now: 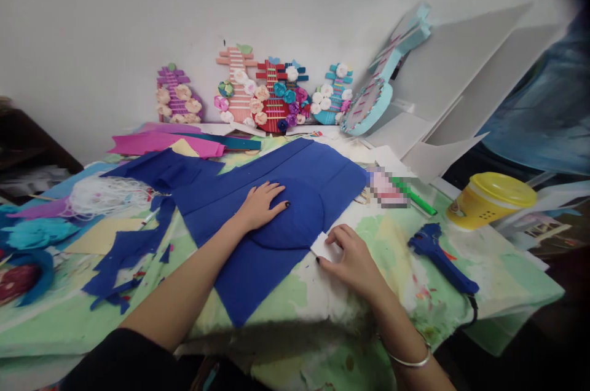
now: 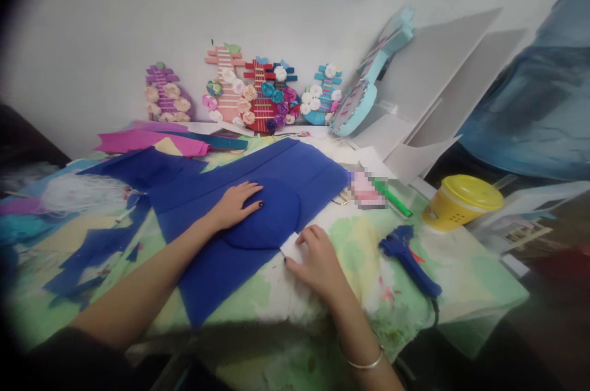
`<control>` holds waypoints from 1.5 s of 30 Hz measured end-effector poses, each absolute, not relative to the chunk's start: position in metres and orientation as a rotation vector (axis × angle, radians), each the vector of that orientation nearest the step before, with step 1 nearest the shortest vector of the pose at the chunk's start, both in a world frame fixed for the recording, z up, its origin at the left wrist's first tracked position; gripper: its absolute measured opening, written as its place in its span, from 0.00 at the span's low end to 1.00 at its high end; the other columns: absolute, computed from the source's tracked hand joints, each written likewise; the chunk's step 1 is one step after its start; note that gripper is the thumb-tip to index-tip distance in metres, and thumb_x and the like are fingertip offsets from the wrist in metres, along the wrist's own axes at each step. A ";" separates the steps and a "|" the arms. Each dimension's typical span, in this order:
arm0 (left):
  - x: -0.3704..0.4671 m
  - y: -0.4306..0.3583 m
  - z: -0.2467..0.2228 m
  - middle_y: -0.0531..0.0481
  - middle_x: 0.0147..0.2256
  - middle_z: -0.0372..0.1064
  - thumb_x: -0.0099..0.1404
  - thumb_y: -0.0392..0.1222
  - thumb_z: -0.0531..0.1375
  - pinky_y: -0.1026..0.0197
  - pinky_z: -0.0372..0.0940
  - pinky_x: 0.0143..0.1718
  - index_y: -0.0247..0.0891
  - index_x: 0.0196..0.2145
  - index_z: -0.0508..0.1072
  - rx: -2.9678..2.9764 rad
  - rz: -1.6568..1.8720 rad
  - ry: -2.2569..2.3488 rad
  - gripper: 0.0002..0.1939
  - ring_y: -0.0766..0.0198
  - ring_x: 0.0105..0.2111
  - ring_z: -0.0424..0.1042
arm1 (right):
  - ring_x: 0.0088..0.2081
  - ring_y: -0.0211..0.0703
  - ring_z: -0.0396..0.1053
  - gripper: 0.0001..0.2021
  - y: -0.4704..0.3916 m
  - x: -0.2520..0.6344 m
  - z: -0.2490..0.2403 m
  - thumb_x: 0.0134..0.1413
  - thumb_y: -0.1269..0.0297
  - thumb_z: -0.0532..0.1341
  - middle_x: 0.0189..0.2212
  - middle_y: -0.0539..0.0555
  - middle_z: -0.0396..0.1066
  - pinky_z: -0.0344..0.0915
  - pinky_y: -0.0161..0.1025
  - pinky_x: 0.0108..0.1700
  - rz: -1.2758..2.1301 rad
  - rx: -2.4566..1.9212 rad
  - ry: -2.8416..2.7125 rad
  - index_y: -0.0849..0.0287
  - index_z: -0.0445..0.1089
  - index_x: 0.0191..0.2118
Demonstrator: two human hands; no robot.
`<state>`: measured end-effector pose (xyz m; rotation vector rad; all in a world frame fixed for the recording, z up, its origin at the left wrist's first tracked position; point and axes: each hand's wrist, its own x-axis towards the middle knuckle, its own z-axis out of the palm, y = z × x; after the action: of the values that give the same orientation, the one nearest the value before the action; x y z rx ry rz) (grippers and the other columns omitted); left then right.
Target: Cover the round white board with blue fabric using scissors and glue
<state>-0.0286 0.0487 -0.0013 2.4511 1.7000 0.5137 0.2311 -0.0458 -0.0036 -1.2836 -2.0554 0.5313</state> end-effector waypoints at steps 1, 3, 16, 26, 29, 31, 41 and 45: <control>-0.028 0.049 -0.001 0.43 0.61 0.56 0.65 0.58 0.48 0.40 0.47 0.60 0.41 0.59 0.62 2.452 0.513 1.700 0.30 0.48 0.62 0.50 | 0.39 0.44 0.63 0.11 -0.046 0.231 -0.004 0.40 0.70 0.63 0.36 0.53 0.63 0.61 0.41 0.43 0.525 -1.279 -2.058 0.57 0.60 0.31; -0.027 0.048 -0.001 0.43 0.61 0.56 0.65 0.58 0.48 0.40 0.47 0.60 0.41 0.59 0.62 2.453 0.512 1.702 0.29 0.47 0.62 0.50 | 0.38 0.44 0.64 0.10 -0.045 0.232 -0.004 0.42 0.68 0.64 0.35 0.53 0.63 0.61 0.41 0.42 0.517 -1.283 -2.063 0.58 0.61 0.31; -0.024 0.044 0.001 0.42 0.61 0.57 0.66 0.57 0.49 0.40 0.48 0.60 0.39 0.58 0.62 2.479 0.537 1.717 0.28 0.47 0.62 0.52 | 0.58 0.55 0.54 0.27 -0.046 0.230 -0.005 0.54 0.59 0.59 0.60 0.60 0.57 0.55 0.56 0.57 0.250 -1.110 -2.379 0.56 0.58 0.60; -0.068 0.060 0.004 0.40 0.59 0.60 0.70 0.48 0.44 0.39 0.49 0.59 0.39 0.57 0.64 2.334 0.463 2.088 0.23 0.48 0.61 0.53 | 0.57 0.55 0.56 0.24 -0.043 0.229 -0.010 0.56 0.60 0.57 0.60 0.57 0.59 0.58 0.57 0.56 0.218 -1.188 -2.462 0.55 0.61 0.59; -0.088 0.064 -0.002 0.40 0.59 0.59 0.69 0.48 0.45 0.31 0.47 0.56 0.40 0.55 0.66 2.202 0.395 2.271 0.22 0.41 0.61 0.51 | 0.57 0.54 0.56 0.24 -0.042 0.229 -0.011 0.56 0.60 0.57 0.60 0.56 0.59 0.58 0.56 0.56 0.214 -1.209 -2.470 0.54 0.62 0.59; -0.094 0.065 -0.006 0.42 0.60 0.58 0.68 0.49 0.46 0.30 0.49 0.55 0.43 0.56 0.65 2.156 0.352 2.323 0.22 0.39 0.61 0.51 | 0.57 0.54 0.56 0.24 -0.042 0.229 -0.012 0.56 0.60 0.57 0.60 0.56 0.59 0.58 0.56 0.56 0.212 -1.221 -2.475 0.54 0.62 0.59; -0.092 0.070 -0.002 0.41 0.59 0.59 0.69 0.46 0.47 0.38 0.57 0.53 0.43 0.58 0.62 2.250 0.183 2.384 0.21 0.44 0.59 0.56 | 0.58 0.55 0.57 0.24 -0.041 0.230 -0.015 0.56 0.58 0.56 0.61 0.55 0.58 0.58 0.56 0.56 0.198 -1.232 -2.491 0.53 0.62 0.59; -0.094 0.084 0.008 0.40 0.50 0.67 0.68 0.43 0.52 0.47 0.66 0.45 0.38 0.54 0.65 2.371 0.058 2.354 0.18 0.52 0.49 0.68 | 0.57 0.55 0.59 0.24 -0.040 0.230 -0.016 0.57 0.57 0.56 0.60 0.54 0.59 0.60 0.55 0.55 0.164 -1.214 -2.484 0.52 0.63 0.59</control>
<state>-0.0942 0.0844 0.0075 2.3712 2.3539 0.0579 0.2295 -0.0396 -0.0164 -1.2138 -2.4839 0.1636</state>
